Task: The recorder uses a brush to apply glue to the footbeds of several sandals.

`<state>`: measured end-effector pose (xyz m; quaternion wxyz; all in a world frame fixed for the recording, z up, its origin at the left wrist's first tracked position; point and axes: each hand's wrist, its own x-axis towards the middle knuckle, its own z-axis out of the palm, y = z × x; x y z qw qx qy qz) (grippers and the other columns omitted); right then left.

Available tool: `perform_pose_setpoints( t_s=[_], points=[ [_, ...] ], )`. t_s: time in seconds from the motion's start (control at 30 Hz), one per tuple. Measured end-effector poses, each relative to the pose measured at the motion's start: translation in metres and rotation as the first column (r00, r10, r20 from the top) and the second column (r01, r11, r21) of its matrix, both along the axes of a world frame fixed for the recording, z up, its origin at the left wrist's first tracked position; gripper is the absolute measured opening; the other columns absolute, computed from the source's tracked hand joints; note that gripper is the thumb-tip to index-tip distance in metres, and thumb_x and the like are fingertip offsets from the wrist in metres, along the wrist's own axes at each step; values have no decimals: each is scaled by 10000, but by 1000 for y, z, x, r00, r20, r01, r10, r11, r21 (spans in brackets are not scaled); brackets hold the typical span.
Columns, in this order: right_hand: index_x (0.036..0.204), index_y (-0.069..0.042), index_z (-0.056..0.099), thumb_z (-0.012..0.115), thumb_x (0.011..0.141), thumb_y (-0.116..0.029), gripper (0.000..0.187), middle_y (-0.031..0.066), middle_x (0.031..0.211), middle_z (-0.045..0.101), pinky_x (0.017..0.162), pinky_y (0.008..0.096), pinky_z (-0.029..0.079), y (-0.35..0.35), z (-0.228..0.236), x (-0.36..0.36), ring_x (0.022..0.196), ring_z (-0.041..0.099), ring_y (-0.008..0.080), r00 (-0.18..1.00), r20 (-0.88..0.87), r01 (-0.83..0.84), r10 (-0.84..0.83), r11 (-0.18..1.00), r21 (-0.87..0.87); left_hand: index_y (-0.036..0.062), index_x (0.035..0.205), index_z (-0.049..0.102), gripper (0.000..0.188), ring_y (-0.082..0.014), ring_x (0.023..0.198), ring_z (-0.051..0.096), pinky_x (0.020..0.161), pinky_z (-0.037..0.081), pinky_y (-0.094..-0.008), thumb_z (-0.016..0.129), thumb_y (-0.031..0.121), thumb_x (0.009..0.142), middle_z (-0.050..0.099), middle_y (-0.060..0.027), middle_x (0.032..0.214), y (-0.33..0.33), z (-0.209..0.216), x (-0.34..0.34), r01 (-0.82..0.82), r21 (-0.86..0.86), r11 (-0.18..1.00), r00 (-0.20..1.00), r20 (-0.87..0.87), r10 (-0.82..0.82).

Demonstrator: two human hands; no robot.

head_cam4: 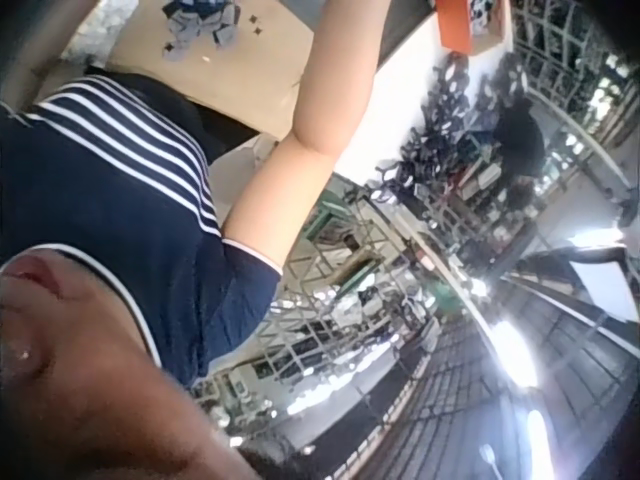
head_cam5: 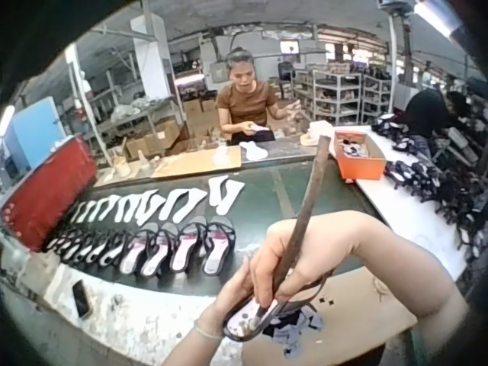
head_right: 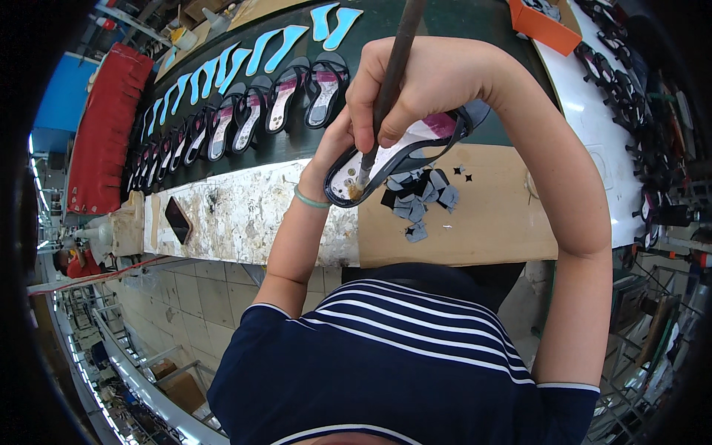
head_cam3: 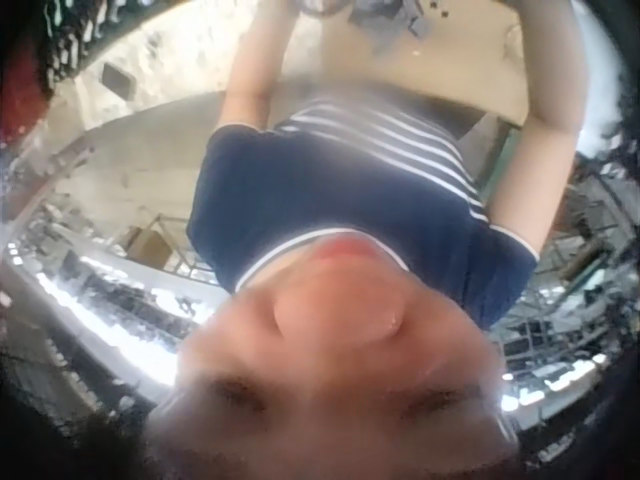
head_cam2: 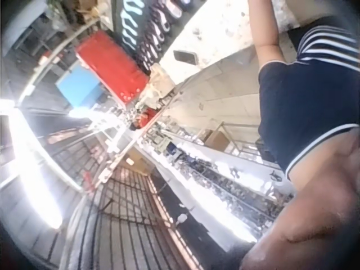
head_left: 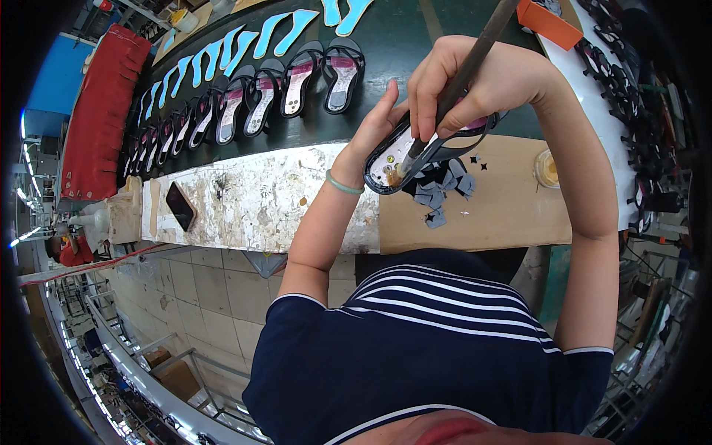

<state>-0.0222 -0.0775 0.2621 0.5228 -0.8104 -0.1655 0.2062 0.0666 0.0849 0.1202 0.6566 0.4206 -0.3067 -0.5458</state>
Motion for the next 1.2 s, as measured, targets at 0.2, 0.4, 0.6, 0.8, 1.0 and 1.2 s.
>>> perform_pose_setpoints(
  t_s=[0.2,0.4,0.6,0.8,1.0,1.2],
  points=[
    [883,22,749,671,656,45,241,105,826,720,683,246,550,-6,0,1,751,679,147,995,86,-48,50,999,-17,-81,1390,399,861,-206,959,681,841,558,-286,304,664,969,633,-191,1154,0,2,-6,7,86,996,981,-196,10],
    [875,27,748,683,656,56,230,100,830,713,704,252,539,-10,4,0,770,669,158,996,74,-40,43,998,-45,-63,1362,434,831,-221,964,681,831,568,-317,327,661,967,636,-189,1150,3,-7,-3,82,67,994,886,-462,-42],
    [879,26,748,687,669,74,224,95,830,712,695,261,532,-17,1,-4,755,661,155,994,104,-18,18,1000,-6,-43,1358,452,812,-229,973,681,836,567,-320,344,658,964,640,-179,1162,4,-13,0,126,6,992,836,-538,-103],
    [831,10,749,689,646,82,208,113,846,710,708,269,513,-22,1,-10,787,657,166,998,49,52,-51,998,-25,-57,1423,370,817,-262,944,696,781,599,-352,345,626,976,641,-201,1160,4,-16,-4,115,-17,993,794,-599,-102],
    [803,-6,754,704,632,72,195,125,858,714,730,280,512,-31,-3,-14,822,662,185,993,71,96,-95,995,-12,-33,1396,427,821,-218,1010,674,832,572,-314,352,659,960,619,-174,1225,5,-25,-1,95,46,994,850,-523,-57],
    [863,27,748,711,669,70,203,105,854,707,743,256,519,-42,-10,-19,820,658,159,990,81,112,-112,994,-5,-40,1408,405,845,-209,1006,674,831,574,-313,344,670,955,608,-170,1245,9,-21,-3,110,33,993,808,-585,-70]
  ],
)
